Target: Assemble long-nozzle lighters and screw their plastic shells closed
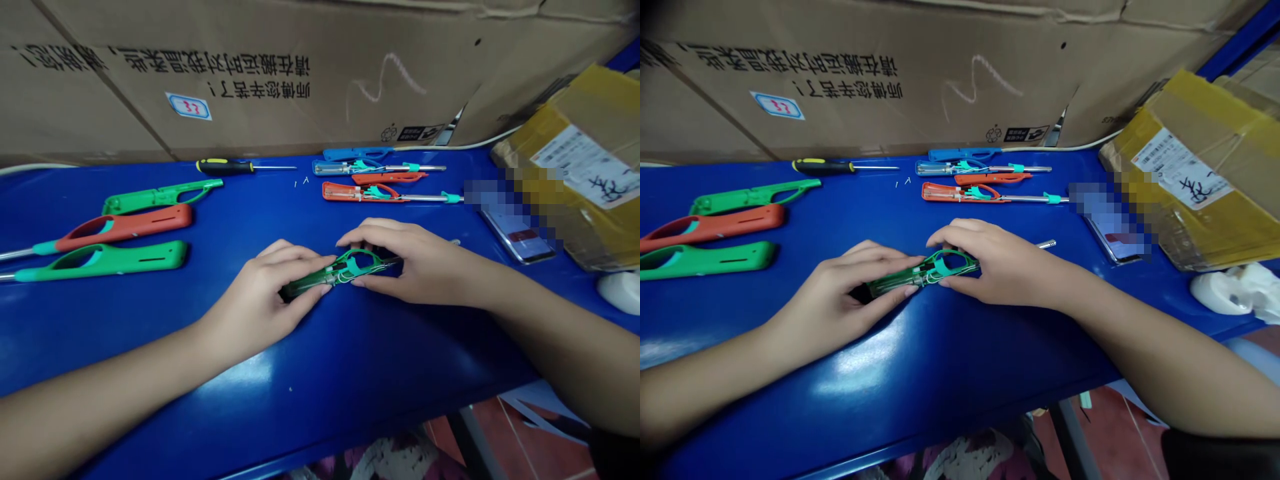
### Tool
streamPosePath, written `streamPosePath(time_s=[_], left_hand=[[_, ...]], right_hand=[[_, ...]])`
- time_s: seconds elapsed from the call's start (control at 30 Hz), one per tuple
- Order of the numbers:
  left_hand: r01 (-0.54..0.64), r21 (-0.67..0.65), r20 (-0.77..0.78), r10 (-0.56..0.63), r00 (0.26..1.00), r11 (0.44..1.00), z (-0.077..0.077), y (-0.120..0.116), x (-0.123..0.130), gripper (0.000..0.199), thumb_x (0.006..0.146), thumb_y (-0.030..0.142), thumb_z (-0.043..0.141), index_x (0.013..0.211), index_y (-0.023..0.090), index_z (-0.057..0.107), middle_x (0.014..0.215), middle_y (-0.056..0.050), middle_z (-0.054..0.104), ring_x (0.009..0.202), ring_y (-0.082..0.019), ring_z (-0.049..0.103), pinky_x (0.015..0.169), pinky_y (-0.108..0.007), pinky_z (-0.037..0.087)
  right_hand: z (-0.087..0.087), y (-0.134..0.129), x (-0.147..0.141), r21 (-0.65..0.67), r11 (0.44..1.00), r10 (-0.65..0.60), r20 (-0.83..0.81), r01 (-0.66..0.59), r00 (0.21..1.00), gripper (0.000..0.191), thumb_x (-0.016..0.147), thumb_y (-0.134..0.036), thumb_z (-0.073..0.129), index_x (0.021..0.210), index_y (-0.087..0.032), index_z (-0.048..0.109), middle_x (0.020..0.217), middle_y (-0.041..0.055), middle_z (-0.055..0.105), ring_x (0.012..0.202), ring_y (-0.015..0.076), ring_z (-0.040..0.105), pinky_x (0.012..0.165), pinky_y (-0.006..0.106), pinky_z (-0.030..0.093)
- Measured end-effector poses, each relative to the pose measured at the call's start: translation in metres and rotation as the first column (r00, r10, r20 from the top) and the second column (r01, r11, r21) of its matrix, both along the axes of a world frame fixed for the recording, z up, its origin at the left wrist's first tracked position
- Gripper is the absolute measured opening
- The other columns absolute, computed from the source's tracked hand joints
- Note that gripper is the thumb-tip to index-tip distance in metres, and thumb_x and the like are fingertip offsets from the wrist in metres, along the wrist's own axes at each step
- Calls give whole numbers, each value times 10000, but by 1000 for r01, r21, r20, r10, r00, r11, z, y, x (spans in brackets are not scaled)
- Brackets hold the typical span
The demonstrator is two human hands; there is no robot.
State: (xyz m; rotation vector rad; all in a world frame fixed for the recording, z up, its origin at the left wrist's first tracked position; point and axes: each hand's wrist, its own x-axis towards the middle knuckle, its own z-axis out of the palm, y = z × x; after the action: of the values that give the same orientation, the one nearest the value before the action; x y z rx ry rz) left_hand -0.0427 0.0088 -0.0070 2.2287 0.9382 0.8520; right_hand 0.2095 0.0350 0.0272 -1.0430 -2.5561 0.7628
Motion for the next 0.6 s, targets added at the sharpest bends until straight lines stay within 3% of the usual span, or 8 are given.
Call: streamPosePath(time_s=[0.33, 0.5, 0.6], left_hand=[[-14, -32, -92, 11, 996, 999, -2, 6, -2, 340, 885, 294, 748, 1220, 245, 723, 1015, -34, 666, 933, -184, 621, 842, -342, 499], [7, -161, -69, -18, 997, 987, 10, 9, -8, 429, 866, 352, 746, 1265, 202, 693, 1114, -57, 670, 1009, -188, 656, 924, -328, 524], [-2, -227, -114, -25, 993, 974, 18, 11, -11, 358, 896, 358, 694, 1225, 219, 713, 1123, -48, 686, 1020, -191, 664, 944, -339, 527]], right_hand=[[-4, 2, -5, -9, 999, 40, -40, -41, 998, 264, 935, -268, 639, 1186, -206, 692, 1101, 67, 668, 1024, 194, 632, 914, 339, 505], [4, 4, 3, 27, 998, 62, -33, -61, 998, 331, 916, -295, 668, 1237, -215, 661, 1164, 76, 648, 1088, 209, 616, 954, 355, 499], [10, 7, 10, 83, 995, 55, -28, -53, 998, 262, 889, -293, 703, 1135, -207, 681, 1143, 81, 638, 1099, 219, 604, 975, 363, 483]])
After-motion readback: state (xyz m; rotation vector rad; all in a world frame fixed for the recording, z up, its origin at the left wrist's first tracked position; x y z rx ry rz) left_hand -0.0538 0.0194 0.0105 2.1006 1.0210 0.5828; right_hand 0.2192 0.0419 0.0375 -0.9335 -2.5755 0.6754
